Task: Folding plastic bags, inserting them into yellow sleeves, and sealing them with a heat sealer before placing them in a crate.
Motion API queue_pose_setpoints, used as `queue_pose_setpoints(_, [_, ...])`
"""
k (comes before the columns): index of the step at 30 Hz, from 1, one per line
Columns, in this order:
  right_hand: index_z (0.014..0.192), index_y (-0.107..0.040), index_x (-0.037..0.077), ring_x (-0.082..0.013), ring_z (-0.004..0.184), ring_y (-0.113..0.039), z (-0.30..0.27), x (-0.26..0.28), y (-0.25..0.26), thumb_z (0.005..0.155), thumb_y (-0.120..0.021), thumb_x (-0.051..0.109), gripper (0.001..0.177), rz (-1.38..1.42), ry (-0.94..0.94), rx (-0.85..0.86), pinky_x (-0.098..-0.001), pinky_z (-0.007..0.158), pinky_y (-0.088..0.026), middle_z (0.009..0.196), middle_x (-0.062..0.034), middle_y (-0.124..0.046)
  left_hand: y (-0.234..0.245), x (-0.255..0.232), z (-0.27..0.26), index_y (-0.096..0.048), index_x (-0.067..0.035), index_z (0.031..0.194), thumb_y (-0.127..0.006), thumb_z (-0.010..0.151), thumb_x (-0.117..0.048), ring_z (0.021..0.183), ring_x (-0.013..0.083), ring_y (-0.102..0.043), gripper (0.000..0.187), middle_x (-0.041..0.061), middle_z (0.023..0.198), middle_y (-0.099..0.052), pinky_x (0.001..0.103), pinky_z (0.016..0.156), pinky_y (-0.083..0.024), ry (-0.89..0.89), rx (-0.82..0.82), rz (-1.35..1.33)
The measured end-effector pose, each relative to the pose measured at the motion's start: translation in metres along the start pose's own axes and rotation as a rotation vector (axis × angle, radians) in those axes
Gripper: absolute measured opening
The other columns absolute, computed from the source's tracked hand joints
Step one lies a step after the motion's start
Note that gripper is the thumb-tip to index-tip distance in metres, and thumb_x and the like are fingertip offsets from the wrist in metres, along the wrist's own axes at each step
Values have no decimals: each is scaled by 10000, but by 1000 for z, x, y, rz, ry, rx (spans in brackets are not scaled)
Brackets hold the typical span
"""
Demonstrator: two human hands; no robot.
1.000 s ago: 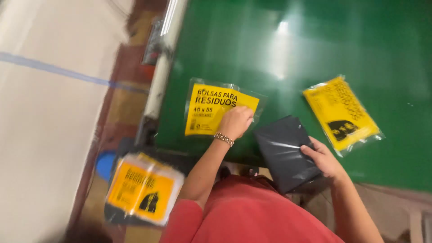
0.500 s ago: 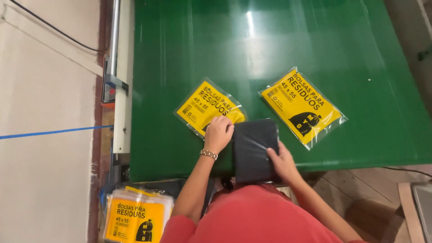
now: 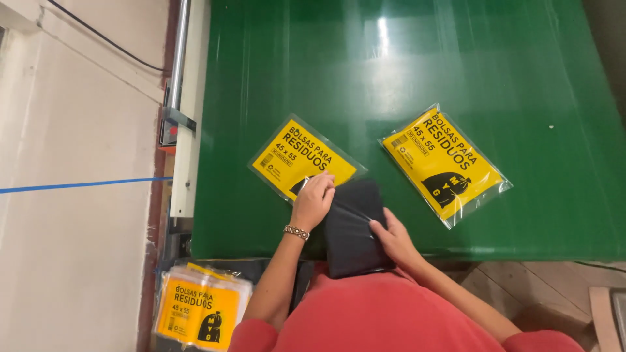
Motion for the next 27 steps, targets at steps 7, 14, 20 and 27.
queue_pose_setpoints(7, [1388,-490,0,-399,1161,-636,14,54,-59,950,-615,311,552,-282,-8,320,-527,983,-503,1208,-266,-671,-19,13,0,-596,-70,1025,-693,919,-181,1284,297,-570,183,156,1210,-671,408,1089,-461,23,83,47])
queue_pose_setpoints(14, [1192,-547,32,-504,1064,-644,33,96,-34,922,-639,416,478,-480,-16,247,-603,919,-493,1041,-317,-703,42,-40,-25,-675,-105,892,-722,885,-163,1183,268,-622,75,59,1146,-699,378,1008,-510,-235,-170,149])
queue_pose_setpoints(20, [1016,-616,136,-315,804,-743,80,113,-14,908,-574,596,474,-597,-93,112,-494,812,-527,704,-82,-730,46,60,-91,-522,-203,984,-531,966,-497,880,362,-708,295,68,831,-699,505,824,-547,763,72,258])
queue_pose_setpoints(27, [854,-731,205,-302,799,-729,92,103,-21,819,-600,398,236,-840,-4,257,-419,760,-559,647,-50,-710,30,64,-101,-538,-181,960,-603,908,-180,749,306,-732,84,106,750,-730,430,707,-560,786,14,-94])
Point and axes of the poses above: each hand's wrist, its own z-axis towards the middle knuckle, its own y-axis out of the back of the hand, x = y × z, the point moved 6 cm from there along z, towards the middle knuckle
